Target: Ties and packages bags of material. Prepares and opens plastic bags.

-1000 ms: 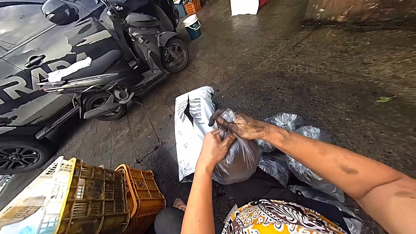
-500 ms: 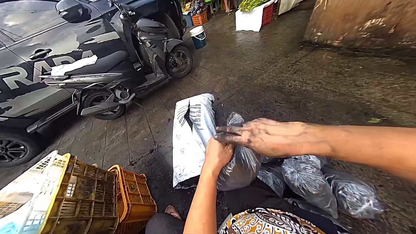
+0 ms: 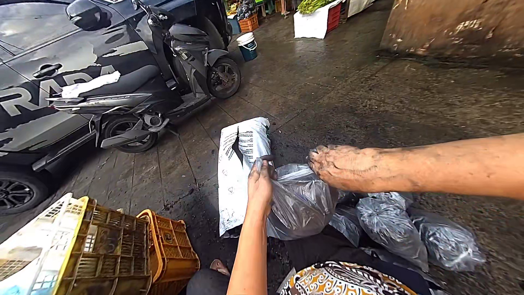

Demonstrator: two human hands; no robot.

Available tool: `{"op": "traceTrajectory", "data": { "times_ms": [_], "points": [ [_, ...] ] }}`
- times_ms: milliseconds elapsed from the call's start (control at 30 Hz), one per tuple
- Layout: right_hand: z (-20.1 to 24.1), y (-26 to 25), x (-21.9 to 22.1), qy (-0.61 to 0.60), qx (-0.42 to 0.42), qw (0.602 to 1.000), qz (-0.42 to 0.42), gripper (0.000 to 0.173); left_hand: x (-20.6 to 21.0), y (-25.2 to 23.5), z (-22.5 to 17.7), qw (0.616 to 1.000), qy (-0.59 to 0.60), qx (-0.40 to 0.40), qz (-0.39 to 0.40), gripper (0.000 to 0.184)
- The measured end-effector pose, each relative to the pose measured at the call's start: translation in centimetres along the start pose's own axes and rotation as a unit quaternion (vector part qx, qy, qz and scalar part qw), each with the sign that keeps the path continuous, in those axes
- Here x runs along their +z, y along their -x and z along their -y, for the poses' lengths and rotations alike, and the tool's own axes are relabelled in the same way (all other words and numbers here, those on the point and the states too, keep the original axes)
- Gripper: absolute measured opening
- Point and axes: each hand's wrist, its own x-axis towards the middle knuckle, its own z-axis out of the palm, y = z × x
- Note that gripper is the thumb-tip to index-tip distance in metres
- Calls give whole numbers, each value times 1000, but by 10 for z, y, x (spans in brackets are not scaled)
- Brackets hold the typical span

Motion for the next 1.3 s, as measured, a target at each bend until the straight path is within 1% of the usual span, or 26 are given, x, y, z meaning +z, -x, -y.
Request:
{"op": "traceTrajectory", "data": {
  "times_ms": [67, 133, 200, 233, 267, 300, 333, 367, 400, 433, 467, 500, 533, 567, 633, 667, 767, 800, 867, 933, 1033, 1100, 1167, 1233, 1267, 1300],
  "points": [
    [0, 1, -8, 9, 9, 1000, 14, 21, 1, 2, -3, 1000, 1, 20, -11, 33],
    [-6, -3, -11, 2, -16, 1000, 15, 25, -1, 3, -5, 996, -64, 51, -41, 34],
    [-19, -11, -9, -39, -40, 998, 17, 32, -12, 6, -11, 984, -135, 82, -85, 34],
    [-26, -16, -5, -64, -46, 997, 16, 34, -22, 9, -14, 976, -166, 111, -84, 40],
    [-31, -19, 0, -82, -55, 995, 9, 36, -34, 11, -16, 961, -206, 165, -79, 44],
    [-35, -21, 3, -94, -62, 994, 4, 36, -45, 13, -20, 936, -254, 231, -70, 47],
    [-37, -21, 5, -99, -70, 993, 2, 36, -56, 15, -24, 899, -316, 300, -48, 47],
    [-38, -21, 6, -100, -78, 992, 1, 35, -63, 18, -29, 842, -395, 368, -12, 46],
    [-37, -20, 6, -101, -82, 991, 5, 36, -67, 20, -35, 767, -483, 421, 33, 48],
    [-36, -19, 6, -101, -87, 991, 5, 35, -67, 21, -39, 681, -571, 451, 79, 55],
    [-35, -19, 6, -102, -92, 991, 1, 35, -66, 22, -40, 606, -639, 458, 120, 63],
    [-35, -20, 7, -105, -96, 990, -2, 35, -64, 21, -40, 549, -686, 453, 150, 69],
    [-35, -20, 7, -113, -98, 989, -4, 35, -64, 16, -38, 514, -712, 445, 175, 73],
    [-36, -21, 9, -124, -102, 987, -8, 35, -66, 9, -36, 495, -722, 440, 199, 74],
    [-38, -23, 10, -139, -108, 984, -4, 35, -69, -6, -33, 481, -723, 435, 237, 68],
    [-41, -23, 10, -152, -112, 982, 3, 35, -70, -12, -33, 485, -716, 434, 253, 60],
    [-55, -25, 14, -270, -124, 954, 26, 32, -65, -18, -36, 511, -693, 416, 293, 23],
    [-61, -26, 18, -326, -130, 936, 35, 32, -62, -14, -39, 522, -695, 387, 308, 21],
    [-67, -31, 27, -442, -116, 887, 66, 35, -53, -3, -48, 555, -711, 274, 334, 25],
    [-66, -37, 30, -539, -65, 835, 82, 40, -41, 7, -60, 572, -735, 121, 344, 32],
    [-58, -44, 21, -631, 31, 772, 72, 40, -25, 15, -71, 588, -736, -10, 336, 42],
    [-52, -49, 17, -672, 53, 737, 49, 39, -14, 19, -76, 582, -732, -63, 347, 45],
    [-44, -53, 14, -714, 58, 697, 37, 36, 4, 26, -79, 546, -746, -106, 367, 46],
    [-33, -56, 12, -755, 55, 653, 36, 36, 21, 34, -79, 520, -751, -116, 390, 45],
    [-27, -56, 11, -772, 53, 633, 34, 35, 27, 37, -79, 524, -744, -105, 402, 45],
    [-21, -56, 10, -783, 50, 620, 27, 34, 33, 38, -79, 540, -729, -88, 412, 45]
  ]
}}
